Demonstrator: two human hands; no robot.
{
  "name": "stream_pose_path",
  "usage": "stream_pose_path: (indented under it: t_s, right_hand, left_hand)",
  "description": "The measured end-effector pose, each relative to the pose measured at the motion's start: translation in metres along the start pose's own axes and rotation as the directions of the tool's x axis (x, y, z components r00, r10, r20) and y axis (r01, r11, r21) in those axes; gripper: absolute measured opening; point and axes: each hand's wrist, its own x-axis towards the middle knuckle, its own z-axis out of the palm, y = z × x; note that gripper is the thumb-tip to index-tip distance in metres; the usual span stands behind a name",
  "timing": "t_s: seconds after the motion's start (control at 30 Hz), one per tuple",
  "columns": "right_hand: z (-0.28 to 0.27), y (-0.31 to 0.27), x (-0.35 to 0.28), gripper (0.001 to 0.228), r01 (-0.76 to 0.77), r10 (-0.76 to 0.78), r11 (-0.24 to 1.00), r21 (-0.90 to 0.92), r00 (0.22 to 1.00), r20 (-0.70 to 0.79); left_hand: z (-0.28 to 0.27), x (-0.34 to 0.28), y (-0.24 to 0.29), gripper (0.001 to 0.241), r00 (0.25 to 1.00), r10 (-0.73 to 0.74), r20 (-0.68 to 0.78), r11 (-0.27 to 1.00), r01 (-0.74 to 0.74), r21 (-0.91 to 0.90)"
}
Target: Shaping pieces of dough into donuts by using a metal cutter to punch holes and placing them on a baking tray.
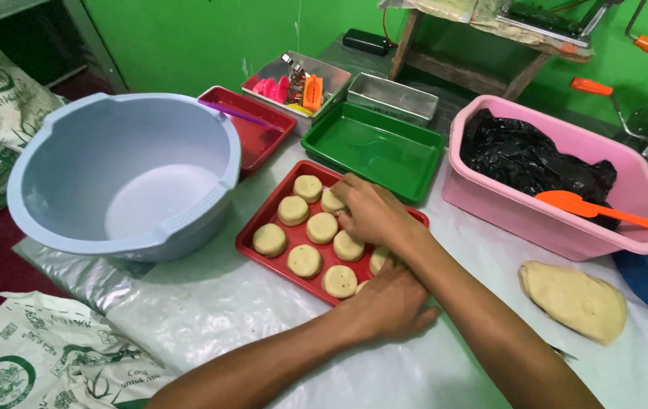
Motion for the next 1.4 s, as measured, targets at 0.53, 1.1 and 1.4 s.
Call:
stream_pose_path:
  t_s: [0.53, 1.1, 1.4]
  right_hand:
    - [0.014, 0.006, 0.016, 0.061, -0.099, 0.09, 0.994, 0.053, 0.985, 0.145]
    - [-0.007, 0.0, 0.008, 0.045, -0.206, 0.186, 0.976, 0.07, 0.958, 0.22]
    - [-0.013, 0.026, -0.01, 0.04, -0.169, 0.146, 0.977, 0.131, 0.975, 0.17]
  left_hand:
    - [-0.004, -0.002, 0.002, 0.033, 0.99, 0.085, -0.109, 0.996, -0.085, 0.0]
    - [-0.022, 0.002, 0.011, 0.028, 0.999, 0.025, -0.027, 0.999, -0.026, -0.039]
    - [-0.026, 0.008, 0.02, 0.034, 0.986, -0.134, 0.101, 0.982, 0.118, 0.149]
